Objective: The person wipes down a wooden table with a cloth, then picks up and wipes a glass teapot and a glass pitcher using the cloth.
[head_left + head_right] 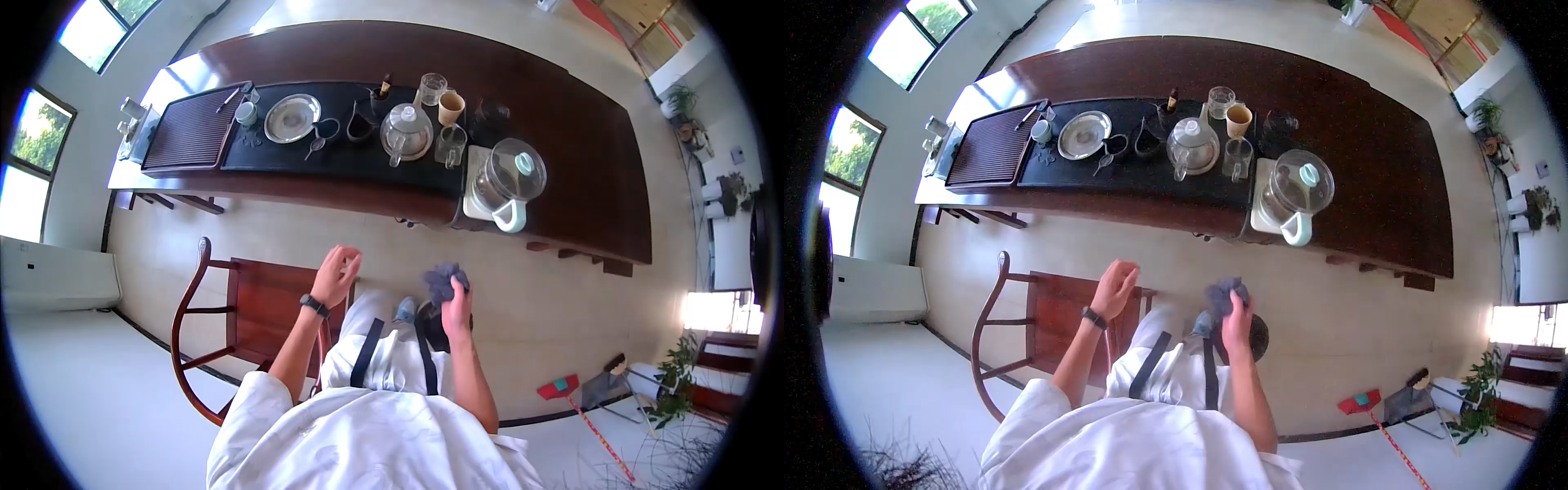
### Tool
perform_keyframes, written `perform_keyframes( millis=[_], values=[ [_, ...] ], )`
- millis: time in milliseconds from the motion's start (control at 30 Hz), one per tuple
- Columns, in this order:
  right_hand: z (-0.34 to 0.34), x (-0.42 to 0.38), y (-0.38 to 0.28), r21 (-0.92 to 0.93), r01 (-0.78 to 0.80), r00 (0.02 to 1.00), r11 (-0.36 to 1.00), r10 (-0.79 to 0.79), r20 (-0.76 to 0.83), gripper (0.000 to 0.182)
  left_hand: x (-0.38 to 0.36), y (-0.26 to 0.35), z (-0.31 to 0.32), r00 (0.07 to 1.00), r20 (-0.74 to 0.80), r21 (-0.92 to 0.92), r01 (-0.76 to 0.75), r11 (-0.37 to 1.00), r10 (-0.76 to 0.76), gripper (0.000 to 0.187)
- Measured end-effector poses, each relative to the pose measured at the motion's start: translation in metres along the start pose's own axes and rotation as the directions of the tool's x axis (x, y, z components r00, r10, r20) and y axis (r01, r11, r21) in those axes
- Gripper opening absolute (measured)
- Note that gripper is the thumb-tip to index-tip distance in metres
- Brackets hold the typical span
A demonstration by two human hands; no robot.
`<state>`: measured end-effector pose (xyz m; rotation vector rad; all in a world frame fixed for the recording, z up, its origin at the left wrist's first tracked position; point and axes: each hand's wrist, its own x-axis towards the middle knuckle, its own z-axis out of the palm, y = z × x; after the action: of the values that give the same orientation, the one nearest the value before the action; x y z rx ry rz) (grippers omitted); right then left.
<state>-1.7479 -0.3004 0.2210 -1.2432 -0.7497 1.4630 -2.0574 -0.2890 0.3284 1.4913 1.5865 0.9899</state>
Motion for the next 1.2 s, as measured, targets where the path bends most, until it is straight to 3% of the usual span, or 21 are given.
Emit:
perform_keyframes(
  millis=[67, 133, 200, 267, 300, 333, 367, 433, 467, 567, 633, 700, 733, 767, 867, 933, 967, 1100, 1200],
  values=[
    [0.068, 0.034, -0.061, 0.266, -0.029, 0.988, 0.964, 0.068, -0.141, 0.046, 0.044, -0.001, 0.004, 0.999, -0.005, 0.048, -0.034, 0.998, 0.035, 0.023],
    [0.106, 0.087, -0.075, 0.095, 0.066, 0.991, 0.993, -0.053, -0.126, 0.046, 0.088, -0.007, 0.01, 0.998, 0.007, 0.089, -0.06, 0.994, 0.06, 0.025],
    [0.171, 0.13, -0.111, 0.144, 0.197, 0.977, 0.97, -0.183, -0.106, 0.055, 0.135, -0.015, 0.013, 0.997, -0.065, -0.167, 0.024, 0.986, -0.035, 0.026],
    [0.206, 0.191, -0.1, -0.09, 0.306, 0.951, 0.948, -0.309, -0.021, 0.055, 0.181, -0.009, 0.009, 0.994, -0.049, -0.285, 0.083, 0.955, -0.101, 0.026],
    [0.226, 0.213, -0.09, -0.03, 0.273, 0.959, 0.962, -0.275, -0.07, 0.059, 0.201, -0.012, 0.008, 0.985, -0.044, -0.398, 0.134, 0.908, -0.165, 0.026],
    [0.247, 0.234, -0.08, 0.033, 0.244, 0.964, 0.969, -0.239, -0.118, 0.063, 0.221, -0.024, 0.008, 0.985, -0.066, -0.399, 0.122, 0.909, -0.162, 0.026],
    [0.256, 0.259, -0.05, -0.003, 0.29, 0.939, 0.957, -0.285, -0.193, 0.067, 0.238, -0.029, 0.008, 0.982, -0.081, -0.404, 0.124, 0.906, -0.171, 0.026],
    [0.274, 0.274, -0.052, -0.474, 0.139, 0.921, 0.87, -0.289, -0.26, 0.068, 0.267, -0.035, 0.004, 0.97, -0.075, -0.426, 0.179, 0.887, -0.232, 0.025],
    [0.283, 0.274, -0.064, -0.473, 0.088, 0.91, 0.876, -0.264, -0.319, 0.062, 0.278, -0.033, 0.003, 0.966, -0.104, -0.456, 0.165, 0.875, -0.236, 0.018],
    [0.286, 0.288, -0.053, -0.53, -0.072, 0.931, 0.845, -0.134, -0.339, 0.055, 0.302, -0.055, 0.005, 0.978, 0.001, -0.41, 0.192, 0.891, -0.21, 0.019],
    [0.283, 0.289, -0.041, -0.514, -0.035, 0.939, 0.857, -0.149, -0.312, 0.051, 0.313, -0.055, 0.005, 0.97, 0.076, -0.398, 0.241, 0.885, -0.231, 0.02],
    [0.27, 0.282, -0.022, -0.59, 0.048, 0.964, 0.806, -0.193, -0.185, 0.049, 0.321, -0.061, 0.011, 0.982, 0.091, -0.363, 0.188, 0.913, -0.166, 0.022],
    [0.265, 0.279, -0.014, -0.6, 0.13, 0.96, 0.789, -0.252, -0.123, 0.047, 0.322, -0.063, 0.015, 0.973, 0.111, -0.359, 0.229, 0.905, -0.203, 0.023],
    [0.256, 0.275, -0.009, -0.593, 0.166, 0.977, 0.788, -0.214, -0.01, 0.047, 0.323, -0.067, 0.019, 0.968, 0.137, -0.348, 0.244, 0.905, -0.208, 0.024],
    [0.259, 0.27, -0.012, -0.683, 0.2, 0.963, 0.703, -0.27, 0.003, 0.044, 0.32, -0.081, 0.021, 0.956, 0.193, -0.28, 0.268, 0.922, -0.219, 0.02],
    [0.26, 0.272, -0.008, -0.592, 0.175, 0.948, 0.786, -0.297, -0.115, 0.039, 0.323, -0.071, 0.013, 0.98, 0.183, -0.206, 0.117, 0.972, -0.079, 0.028],
    [0.259, 0.273, -0.007, -0.594, 0.17, 0.945, 0.786, -0.3, -0.126, 0.039, 0.324, -0.068, 0.012, 0.978, 0.194, -0.208, 0.115, 0.971, -0.074, 0.028],
    [0.267, 0.283, -0.041, -0.586, 0.023, 0.979, 0.81, -0.136, -0.149, 0.033, 0.336, -0.06, 0.013, 0.983, 0.178, -0.061, -0.037, 0.997, 0.048, 0.033],
    [0.256, 0.278, -0.042, -0.619, 0.116, 0.986, 0.777, -0.165, -0.022, 0.032, 0.341, -0.06, 0.015, 0.979, 0.199, -0.028, -0.033, 0.999, 0.038, 0.034]
  ],
)
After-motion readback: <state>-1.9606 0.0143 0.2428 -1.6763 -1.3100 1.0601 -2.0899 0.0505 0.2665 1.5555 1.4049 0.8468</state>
